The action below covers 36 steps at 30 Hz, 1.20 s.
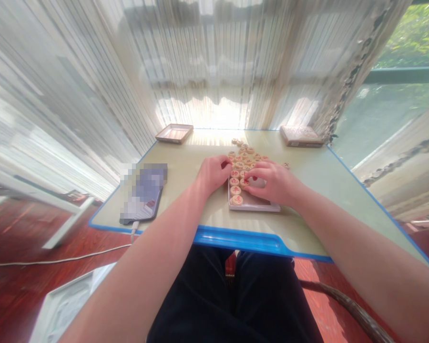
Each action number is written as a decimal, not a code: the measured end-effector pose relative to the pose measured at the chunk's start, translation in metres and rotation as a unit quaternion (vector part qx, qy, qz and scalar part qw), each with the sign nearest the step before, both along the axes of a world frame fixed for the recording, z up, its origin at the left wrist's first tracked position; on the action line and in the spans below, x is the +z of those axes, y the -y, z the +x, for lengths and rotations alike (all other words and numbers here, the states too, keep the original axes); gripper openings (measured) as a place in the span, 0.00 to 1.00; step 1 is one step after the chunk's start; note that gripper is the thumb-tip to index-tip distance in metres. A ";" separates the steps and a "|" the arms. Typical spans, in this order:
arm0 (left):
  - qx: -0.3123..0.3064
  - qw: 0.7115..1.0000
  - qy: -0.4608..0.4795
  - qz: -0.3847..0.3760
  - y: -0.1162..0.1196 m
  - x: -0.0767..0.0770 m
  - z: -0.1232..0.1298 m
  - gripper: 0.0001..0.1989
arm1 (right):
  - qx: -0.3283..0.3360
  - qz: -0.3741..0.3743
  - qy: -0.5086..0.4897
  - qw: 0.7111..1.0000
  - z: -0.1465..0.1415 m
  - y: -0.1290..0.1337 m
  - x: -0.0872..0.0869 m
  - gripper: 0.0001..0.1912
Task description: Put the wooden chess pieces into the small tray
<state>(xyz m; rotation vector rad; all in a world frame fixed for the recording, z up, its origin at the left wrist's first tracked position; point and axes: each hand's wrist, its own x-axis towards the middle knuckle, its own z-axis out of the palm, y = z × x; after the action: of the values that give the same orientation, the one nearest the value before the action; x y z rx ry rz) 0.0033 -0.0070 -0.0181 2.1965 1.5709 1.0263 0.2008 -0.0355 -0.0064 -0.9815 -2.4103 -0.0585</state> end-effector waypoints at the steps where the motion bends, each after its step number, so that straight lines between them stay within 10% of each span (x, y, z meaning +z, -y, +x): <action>1: 0.000 1.000 0.000 0.000 0.000 0.000 0.000 0.12 | 0.000 -0.001 0.000 1.000 0.000 0.000 0.000 0.09; 9: 0.002 1.000 0.006 -0.005 0.001 0.001 0.000 0.12 | -0.031 -0.026 -0.037 0.999 0.004 -0.003 0.006 0.11; 16: 0.008 1.000 0.017 0.002 0.001 0.001 0.001 0.11 | -0.257 -0.037 -0.065 0.964 0.047 -0.048 -0.011 0.15; 36: 0.015 1.000 0.006 0.009 0.001 -0.001 -0.002 0.12 | -0.316 -0.113 -0.054 0.940 0.053 -0.058 -0.012 0.17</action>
<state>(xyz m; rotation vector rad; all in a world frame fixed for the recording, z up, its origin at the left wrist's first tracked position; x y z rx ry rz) 0.0008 -0.0077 -0.0189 2.1813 1.5995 1.0630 0.2533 0.0227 -0.0181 -1.7843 -1.9394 0.0431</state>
